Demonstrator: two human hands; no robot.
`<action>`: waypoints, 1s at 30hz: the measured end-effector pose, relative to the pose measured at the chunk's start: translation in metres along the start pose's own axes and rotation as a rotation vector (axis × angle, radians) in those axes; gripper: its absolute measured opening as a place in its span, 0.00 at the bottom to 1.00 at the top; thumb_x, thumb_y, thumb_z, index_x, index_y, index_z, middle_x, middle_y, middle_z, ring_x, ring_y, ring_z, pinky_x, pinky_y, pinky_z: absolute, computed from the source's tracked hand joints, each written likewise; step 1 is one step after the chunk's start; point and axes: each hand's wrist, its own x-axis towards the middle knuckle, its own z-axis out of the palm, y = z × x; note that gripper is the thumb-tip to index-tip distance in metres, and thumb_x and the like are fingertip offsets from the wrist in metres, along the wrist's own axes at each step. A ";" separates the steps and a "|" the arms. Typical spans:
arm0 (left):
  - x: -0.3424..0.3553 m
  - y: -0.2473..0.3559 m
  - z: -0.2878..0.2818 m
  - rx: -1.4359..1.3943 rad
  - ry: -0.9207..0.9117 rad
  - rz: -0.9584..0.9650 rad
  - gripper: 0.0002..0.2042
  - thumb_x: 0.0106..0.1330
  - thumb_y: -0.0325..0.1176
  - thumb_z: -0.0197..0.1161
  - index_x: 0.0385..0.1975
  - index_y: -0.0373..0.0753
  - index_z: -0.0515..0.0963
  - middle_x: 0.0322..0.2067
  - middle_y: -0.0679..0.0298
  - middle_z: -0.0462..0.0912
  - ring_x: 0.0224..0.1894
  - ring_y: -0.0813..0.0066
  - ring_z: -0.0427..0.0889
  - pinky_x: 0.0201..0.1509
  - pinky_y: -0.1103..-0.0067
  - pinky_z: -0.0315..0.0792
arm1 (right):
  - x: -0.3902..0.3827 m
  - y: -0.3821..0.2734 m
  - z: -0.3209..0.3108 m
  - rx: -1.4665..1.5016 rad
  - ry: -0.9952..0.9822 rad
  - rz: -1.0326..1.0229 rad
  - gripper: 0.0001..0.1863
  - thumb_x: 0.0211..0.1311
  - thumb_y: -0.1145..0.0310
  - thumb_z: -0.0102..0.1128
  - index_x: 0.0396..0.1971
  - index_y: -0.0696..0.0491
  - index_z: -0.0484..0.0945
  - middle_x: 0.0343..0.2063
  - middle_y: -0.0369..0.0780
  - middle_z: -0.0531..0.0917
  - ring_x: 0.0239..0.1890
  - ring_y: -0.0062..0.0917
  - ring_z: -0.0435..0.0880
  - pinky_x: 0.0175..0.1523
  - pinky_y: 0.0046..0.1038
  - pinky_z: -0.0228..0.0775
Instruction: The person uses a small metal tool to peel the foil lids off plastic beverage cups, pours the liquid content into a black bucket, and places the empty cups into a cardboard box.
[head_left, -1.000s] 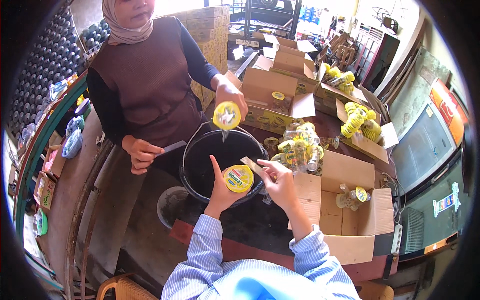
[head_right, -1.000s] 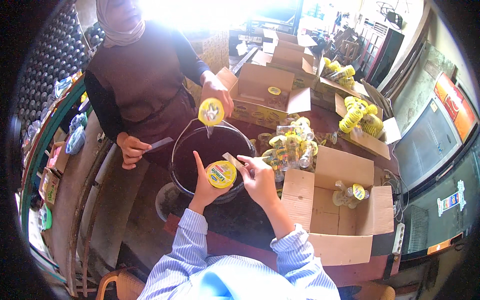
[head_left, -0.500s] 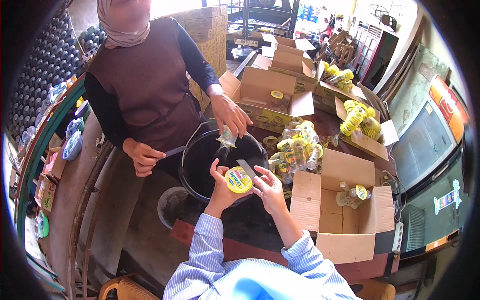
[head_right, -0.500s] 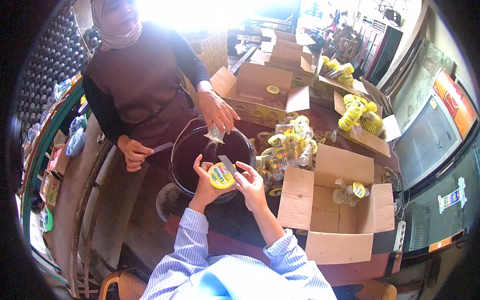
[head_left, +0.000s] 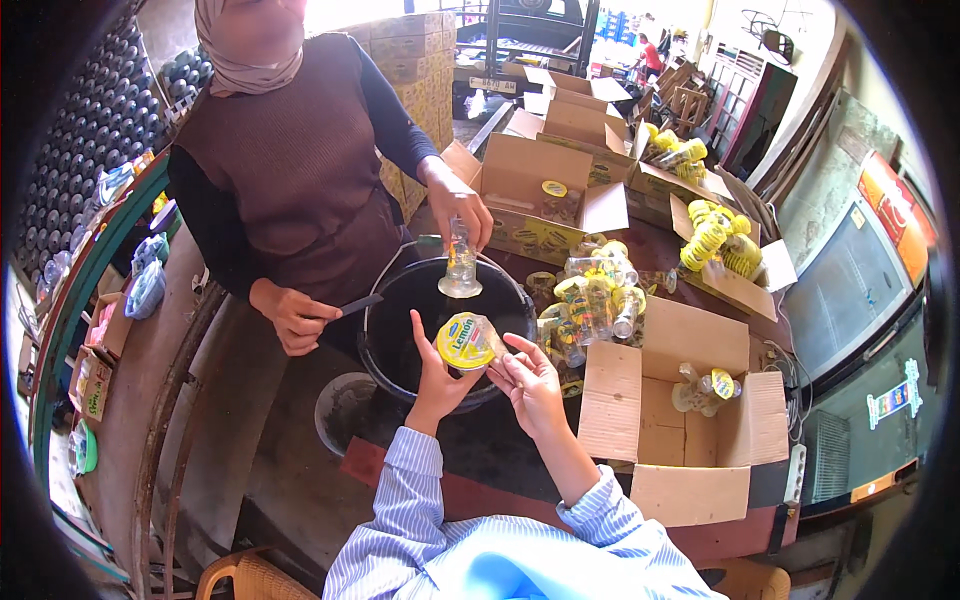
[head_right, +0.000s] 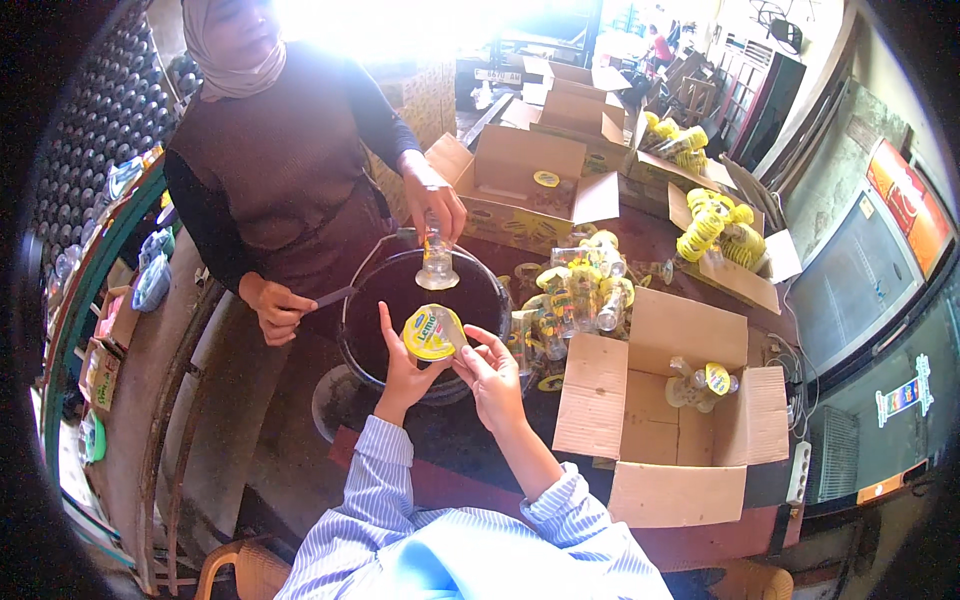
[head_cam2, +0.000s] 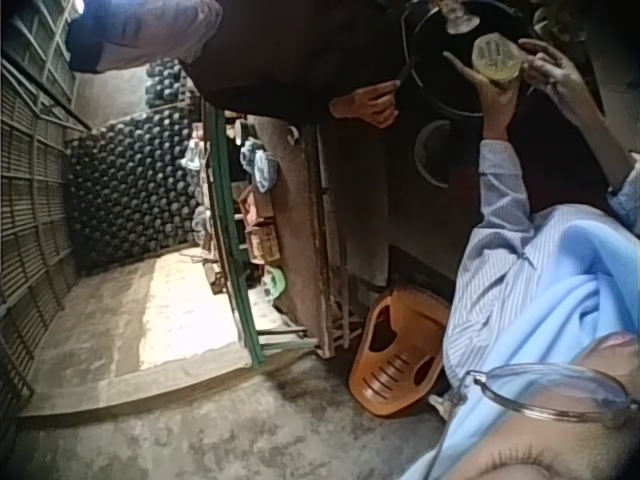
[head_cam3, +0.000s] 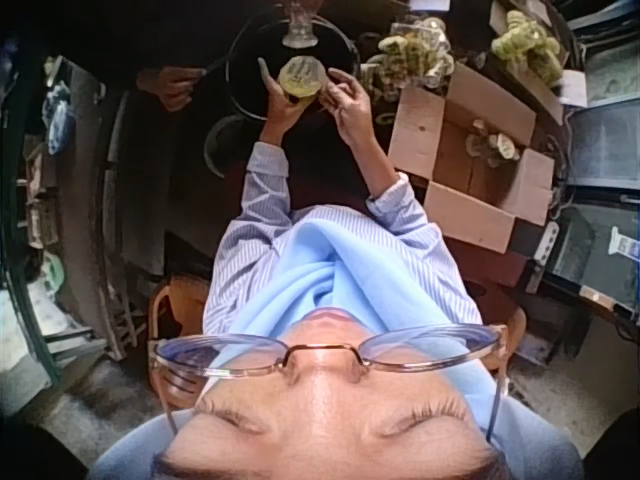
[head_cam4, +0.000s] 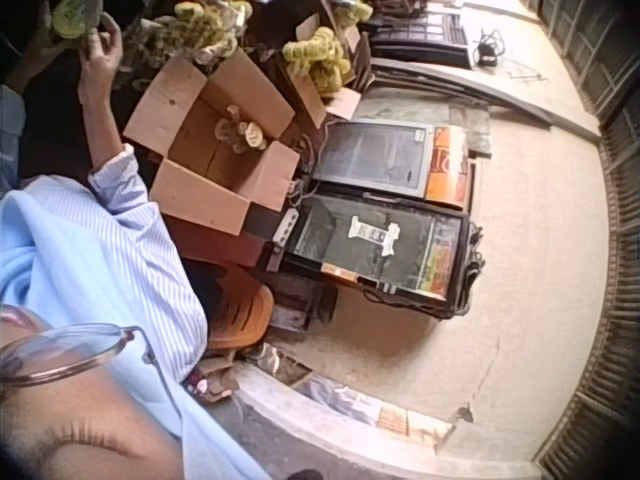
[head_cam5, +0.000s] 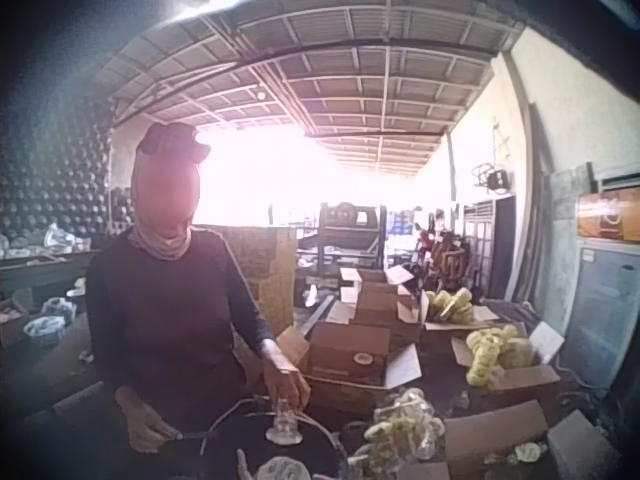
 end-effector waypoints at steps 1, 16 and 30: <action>0.000 0.000 -0.001 0.011 -0.033 -0.003 0.58 0.43 0.20 0.68 0.60 0.48 0.21 0.48 0.52 0.67 0.50 0.67 0.71 0.55 0.72 0.65 | 0.001 0.003 -0.002 -0.029 -0.008 -0.026 0.16 0.58 0.76 0.51 0.47 0.55 0.68 0.28 0.35 0.74 0.36 0.17 0.76 0.47 0.23 0.69; -0.001 -0.002 -0.002 0.003 -0.037 0.028 0.60 0.41 0.19 0.68 0.59 0.50 0.17 0.44 0.55 0.72 0.44 0.69 0.75 0.49 0.74 0.70 | 0.005 -0.015 0.004 -1.300 0.055 -0.739 0.14 0.47 0.75 0.57 0.37 0.50 0.78 0.23 0.36 0.75 0.32 0.29 0.72 0.45 0.31 0.57; 0.000 0.001 0.000 -0.055 -0.053 -0.006 0.61 0.42 0.18 0.67 0.58 0.52 0.16 0.42 0.54 0.73 0.42 0.69 0.77 0.47 0.74 0.71 | 0.001 -0.017 0.012 -1.744 -0.130 -0.945 0.14 0.45 0.72 0.56 0.35 0.47 0.79 0.22 0.34 0.73 0.32 0.25 0.71 0.42 0.30 0.55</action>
